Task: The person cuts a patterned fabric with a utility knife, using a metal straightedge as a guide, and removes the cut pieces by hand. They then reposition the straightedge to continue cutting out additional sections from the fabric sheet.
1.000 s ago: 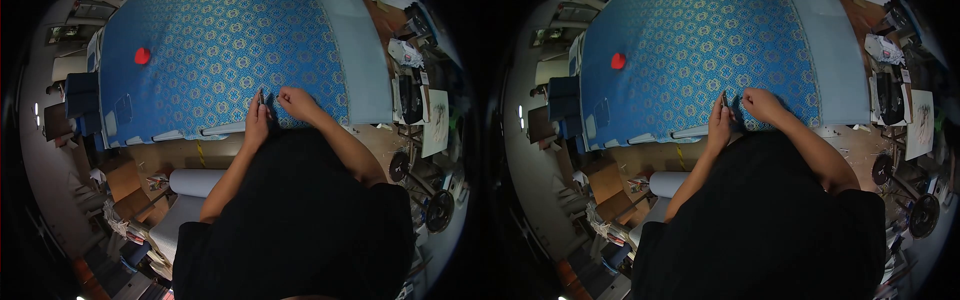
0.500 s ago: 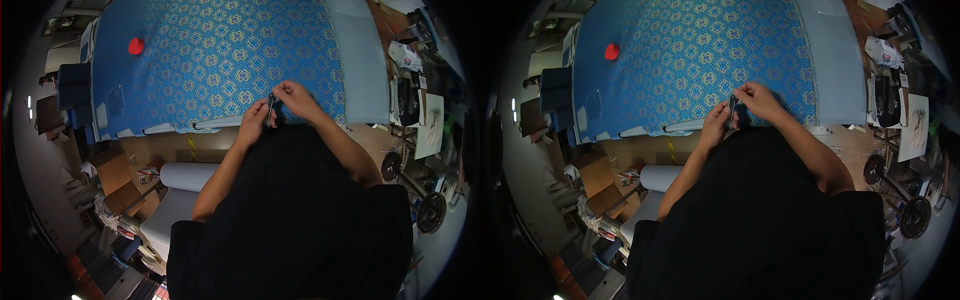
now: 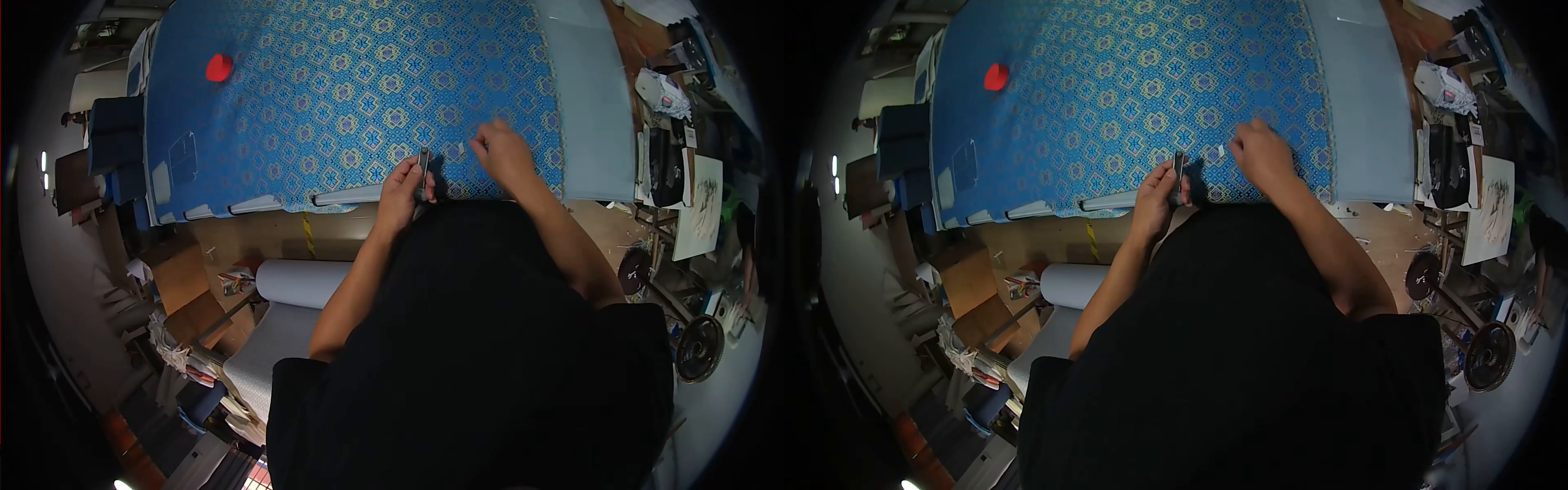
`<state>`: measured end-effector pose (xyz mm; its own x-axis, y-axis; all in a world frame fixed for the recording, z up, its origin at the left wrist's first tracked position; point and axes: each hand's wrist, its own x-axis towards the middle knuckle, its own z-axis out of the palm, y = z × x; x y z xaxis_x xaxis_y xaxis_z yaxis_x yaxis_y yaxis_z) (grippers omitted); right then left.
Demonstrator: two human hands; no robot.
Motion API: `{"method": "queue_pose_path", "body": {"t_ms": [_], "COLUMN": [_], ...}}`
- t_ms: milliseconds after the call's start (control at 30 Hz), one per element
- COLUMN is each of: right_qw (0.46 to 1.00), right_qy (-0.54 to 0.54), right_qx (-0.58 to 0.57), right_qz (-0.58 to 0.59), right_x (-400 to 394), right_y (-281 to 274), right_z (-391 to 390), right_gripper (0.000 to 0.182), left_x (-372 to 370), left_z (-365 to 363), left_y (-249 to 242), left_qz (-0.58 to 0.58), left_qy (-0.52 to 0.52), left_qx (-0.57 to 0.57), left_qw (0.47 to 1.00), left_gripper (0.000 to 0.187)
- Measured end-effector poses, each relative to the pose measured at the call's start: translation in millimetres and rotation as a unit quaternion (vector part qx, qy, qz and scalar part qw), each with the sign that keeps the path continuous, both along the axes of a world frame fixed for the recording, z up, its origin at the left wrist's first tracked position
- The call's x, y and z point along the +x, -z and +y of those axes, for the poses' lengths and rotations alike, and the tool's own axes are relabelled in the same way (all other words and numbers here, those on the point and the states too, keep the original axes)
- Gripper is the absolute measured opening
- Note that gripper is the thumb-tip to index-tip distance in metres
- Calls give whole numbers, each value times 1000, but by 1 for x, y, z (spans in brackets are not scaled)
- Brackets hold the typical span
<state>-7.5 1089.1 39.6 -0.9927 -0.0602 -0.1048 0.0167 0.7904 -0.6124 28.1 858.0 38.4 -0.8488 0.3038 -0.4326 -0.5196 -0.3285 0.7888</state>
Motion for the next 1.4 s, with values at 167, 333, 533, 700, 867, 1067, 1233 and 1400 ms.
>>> {"method": "queue_pose_path", "body": {"t_ms": [167, 333, 533, 700, 867, 1067, 1233, 1400], "right_qw": [994, 989, 974, 993, 958, 961, 961, 962], "right_qy": [-48, -95, -119, -85, -63, -133, -135, -152], "right_qx": [45, 76, 105, -51, -277, -238, -236, -227], "right_qz": [82, 81, 161, 61, -28, 40, 40, 21], "right_x": [7, 5, 10, 3, 1, 5, 5, 4], "right_y": [21, 30, 25, -1, -27, -26, -27, -28], "right_z": [-26, -30, -32, -32, -32, -34, -32, -29], "right_gripper": [24, 18, 12, 10, 9, 9, 10, 10], "left_x": [-2, -1, 2, 2, 5, 5, 5, 5], "left_z": [0, -5, -10, -14, -17, -17, -15, -15], "left_y": [-1, -1, 0, -1, 3, 4, 0, -4], "left_qz": [8, 7, 9, 9, 20, 15, 31, 19], "left_qy": [-6, -7, -15, -2, 15, 32, 46, 56], "left_qx": [-7, -20, -32, -59, -109, -111, -113, -124], "left_qw": [1000, 1000, 999, 998, 994, 993, 992, 991], "left_gripper": [31, 33, 32, 28, 25, 24, 25, 25]}}
